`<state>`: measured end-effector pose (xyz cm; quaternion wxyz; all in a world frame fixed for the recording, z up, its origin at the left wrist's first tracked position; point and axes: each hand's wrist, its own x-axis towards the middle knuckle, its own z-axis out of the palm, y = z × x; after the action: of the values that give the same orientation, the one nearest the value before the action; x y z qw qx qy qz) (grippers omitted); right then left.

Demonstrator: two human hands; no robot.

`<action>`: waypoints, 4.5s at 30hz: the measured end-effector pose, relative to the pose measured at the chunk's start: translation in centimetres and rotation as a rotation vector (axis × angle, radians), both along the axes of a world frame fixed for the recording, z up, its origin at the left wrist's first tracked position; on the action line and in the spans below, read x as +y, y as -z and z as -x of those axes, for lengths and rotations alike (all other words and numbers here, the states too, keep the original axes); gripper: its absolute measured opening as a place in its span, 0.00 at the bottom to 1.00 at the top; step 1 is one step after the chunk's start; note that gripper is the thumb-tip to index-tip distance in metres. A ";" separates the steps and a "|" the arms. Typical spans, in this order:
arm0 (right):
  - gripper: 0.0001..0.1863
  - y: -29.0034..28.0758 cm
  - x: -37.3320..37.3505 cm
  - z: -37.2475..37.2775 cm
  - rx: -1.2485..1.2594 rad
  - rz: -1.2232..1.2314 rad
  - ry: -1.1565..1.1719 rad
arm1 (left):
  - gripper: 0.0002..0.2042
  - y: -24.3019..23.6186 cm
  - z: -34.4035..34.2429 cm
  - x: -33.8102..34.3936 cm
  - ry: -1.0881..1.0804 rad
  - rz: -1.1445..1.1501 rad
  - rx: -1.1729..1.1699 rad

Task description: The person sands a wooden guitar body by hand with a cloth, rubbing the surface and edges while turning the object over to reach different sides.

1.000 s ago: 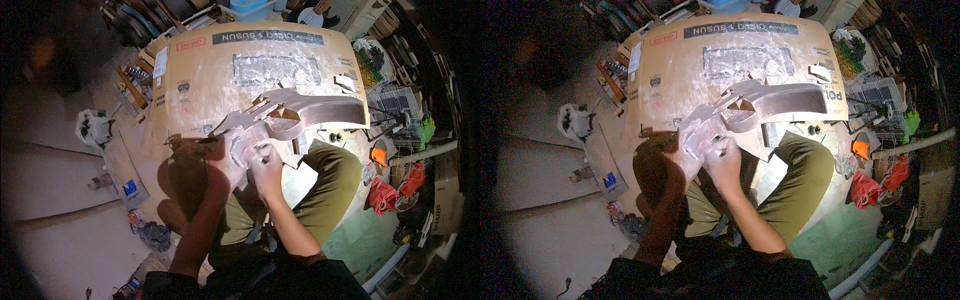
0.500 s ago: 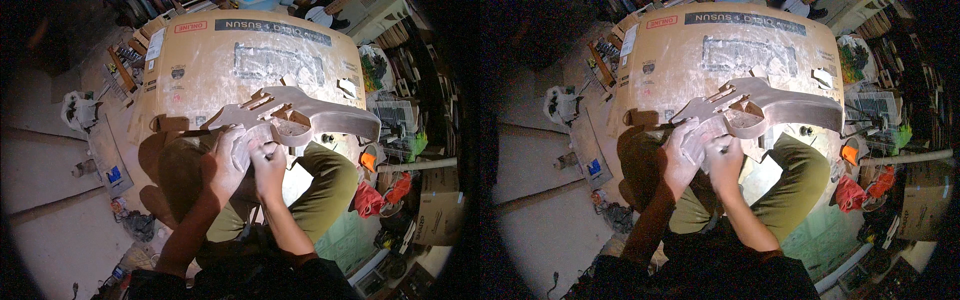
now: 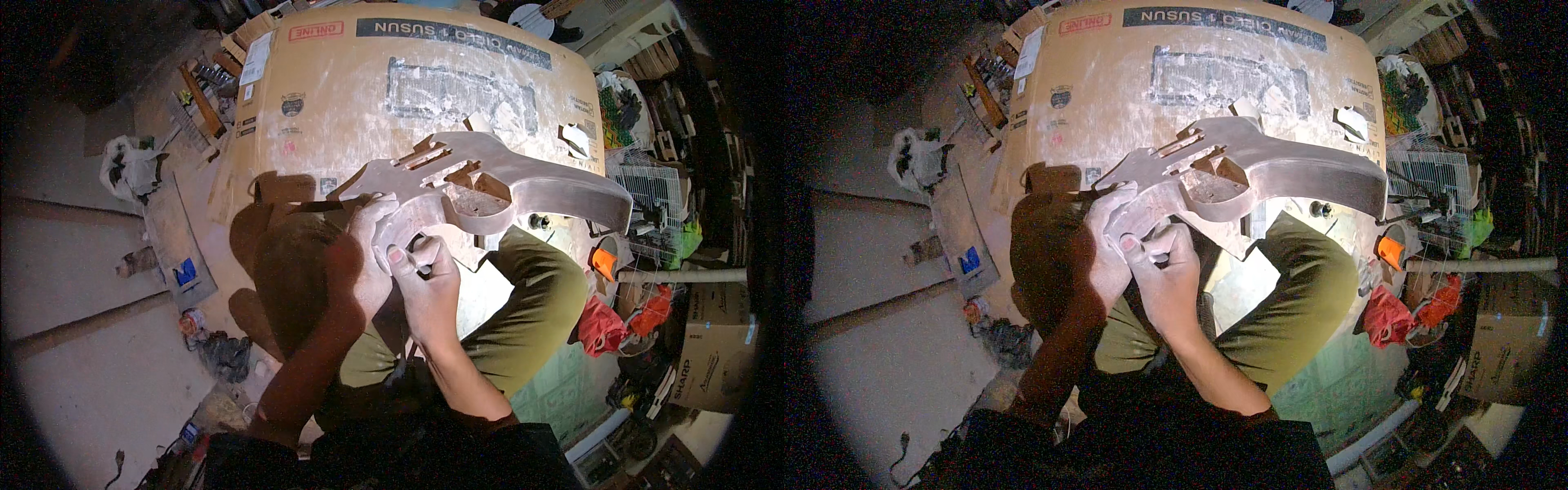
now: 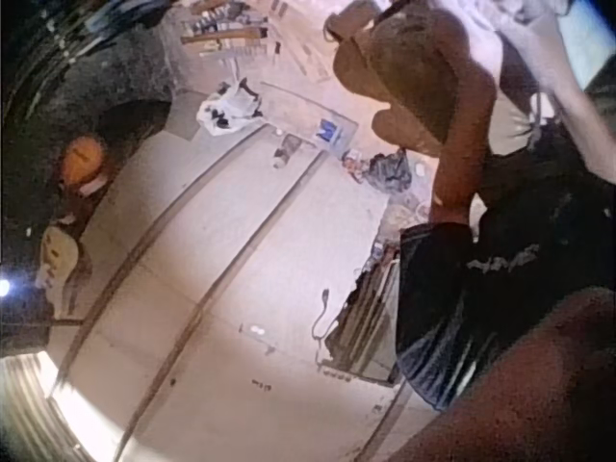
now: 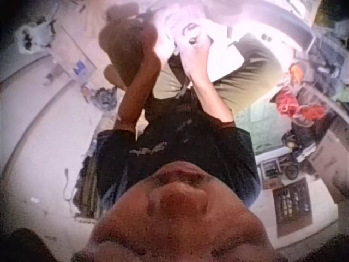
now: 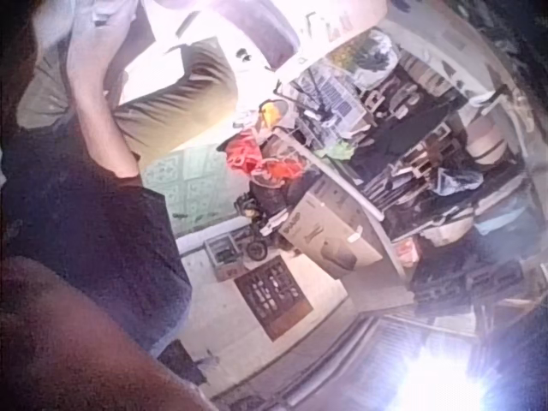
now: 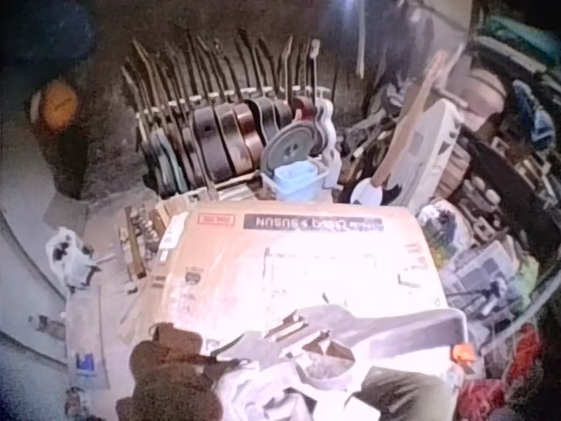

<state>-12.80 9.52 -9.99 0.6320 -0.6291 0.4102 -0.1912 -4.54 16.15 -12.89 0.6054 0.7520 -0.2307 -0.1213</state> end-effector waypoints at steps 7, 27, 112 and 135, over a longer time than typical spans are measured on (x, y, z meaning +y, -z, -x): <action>0.16 0.4 -0.1 0.3 -0.069 0.193 -0.060 | 0.19 -0.1 0.5 0.0 0.005 -0.005 0.091; 0.13 0.6 -0.2 -0.1 -0.079 -0.022 -0.014 | 0.19 -2.0 0.1 0.3 0.044 -0.149 -0.005; 0.42 0.3 -5.7 1.8 0.169 0.733 -0.641 | 0.24 -2.5 -3.0 -0.4 0.054 -0.418 -0.262; 0.17 0.5 -8.9 8.1 -0.128 0.417 -0.052 | 0.15 -0.5 -10.2 -3.2 -0.252 -0.222 -0.374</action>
<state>-20.95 0.64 -10.44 0.5176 -0.7431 0.3046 -0.2952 5.69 12.95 -12.38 0.4762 0.8461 -0.2284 0.0721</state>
